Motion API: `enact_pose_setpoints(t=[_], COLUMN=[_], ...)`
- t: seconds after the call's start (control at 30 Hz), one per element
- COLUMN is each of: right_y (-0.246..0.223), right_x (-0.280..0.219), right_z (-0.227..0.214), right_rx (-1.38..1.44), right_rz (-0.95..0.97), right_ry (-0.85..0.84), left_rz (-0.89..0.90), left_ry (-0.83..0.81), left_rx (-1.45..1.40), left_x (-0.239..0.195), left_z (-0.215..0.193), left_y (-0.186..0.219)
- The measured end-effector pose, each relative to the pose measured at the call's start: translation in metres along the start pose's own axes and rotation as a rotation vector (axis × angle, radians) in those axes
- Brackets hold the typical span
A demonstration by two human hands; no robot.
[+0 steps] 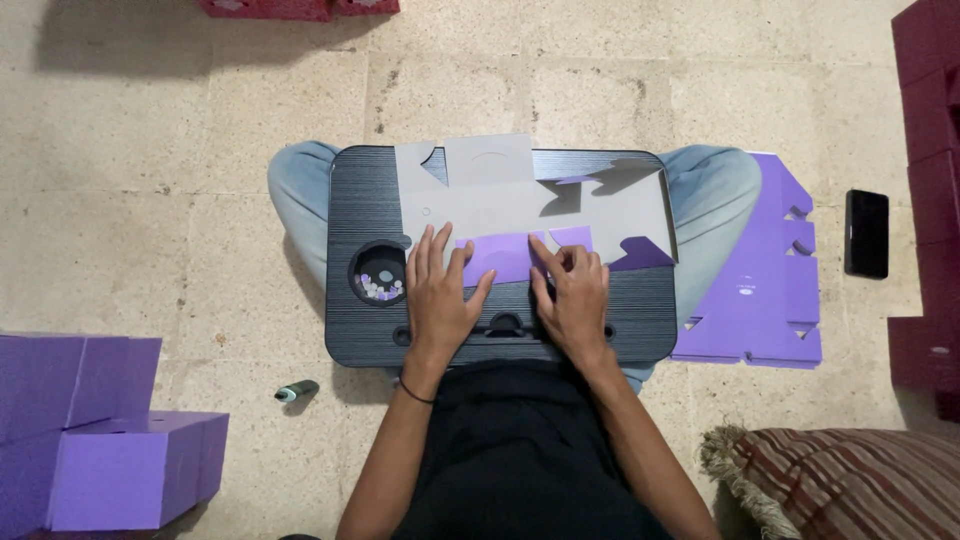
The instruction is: The person sits on the floor and assembles a purple cardboard box by folding the pre-cut flaps and tucking them into place. They then pick up a separate purple lid and place it on top of the assembled box.
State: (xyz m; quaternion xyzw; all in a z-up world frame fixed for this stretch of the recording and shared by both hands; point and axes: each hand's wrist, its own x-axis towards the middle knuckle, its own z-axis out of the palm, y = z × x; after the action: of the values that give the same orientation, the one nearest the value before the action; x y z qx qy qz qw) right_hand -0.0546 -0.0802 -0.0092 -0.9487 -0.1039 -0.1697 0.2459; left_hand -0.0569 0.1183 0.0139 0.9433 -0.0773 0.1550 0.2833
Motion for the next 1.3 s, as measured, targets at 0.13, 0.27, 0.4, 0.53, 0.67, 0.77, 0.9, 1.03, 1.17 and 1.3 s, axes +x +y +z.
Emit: enact_pose_setpoints(t=[0.13, 0.27, 0.4, 0.53, 0.67, 0.77, 0.9, 1.03, 1.17, 1.3], right_y=[0.0, 0.005, 0.006, 0.004, 0.0, 0.001, 0.001, 0.006, 0.014, 0.01], right_x=[0.0, -0.002, -0.003, -0.004, -0.001, -0.005, -0.003, -0.003, -0.006, -0.005], right_z=[0.005, 0.015, 0.021, 0.022, 0.017, 0.019, 0.022, 0.022, 0.025, 0.023], right_rx=[-0.085, -0.142, -0.153, -0.135, -0.033, -0.001, -0.017, 0.037, 0.097, 0.076], right_rz=[0.039, -0.016, -0.009, 0.035, 0.097, 0.079, 0.124, 0.156, 0.176, 0.151], right_ry=[-0.043, 0.029, 0.051, 0.017, -0.013, 0.032, 0.002, 0.018, 0.036, 0.068], left_rz=[-0.007, -0.01, -0.038, -0.059, -0.059, -0.045, -0.033, 0.06, 0.054, 0.026], left_ry=[-0.005, -0.002, -0.01, -0.016, -0.027, -0.038, -0.075, -0.185, -0.21, -0.216], left_rx=[0.032, 0.017, 0.013, 0.018, 0.007, 0.014, -0.001, 0.033, 0.025, 0.026], left_x=[0.0, -0.001, -0.001, -0.002, -0.002, -0.004, -0.001, -0.003, -0.004, -0.003], left_z=[0.003, 0.007, 0.01, 0.009, 0.009, 0.01, 0.001, -0.011, -0.005, -0.011], left_y=[-0.002, -0.006, -0.004, -0.001, -0.001, -0.003, 0.001, -0.003, -0.008, -0.002])
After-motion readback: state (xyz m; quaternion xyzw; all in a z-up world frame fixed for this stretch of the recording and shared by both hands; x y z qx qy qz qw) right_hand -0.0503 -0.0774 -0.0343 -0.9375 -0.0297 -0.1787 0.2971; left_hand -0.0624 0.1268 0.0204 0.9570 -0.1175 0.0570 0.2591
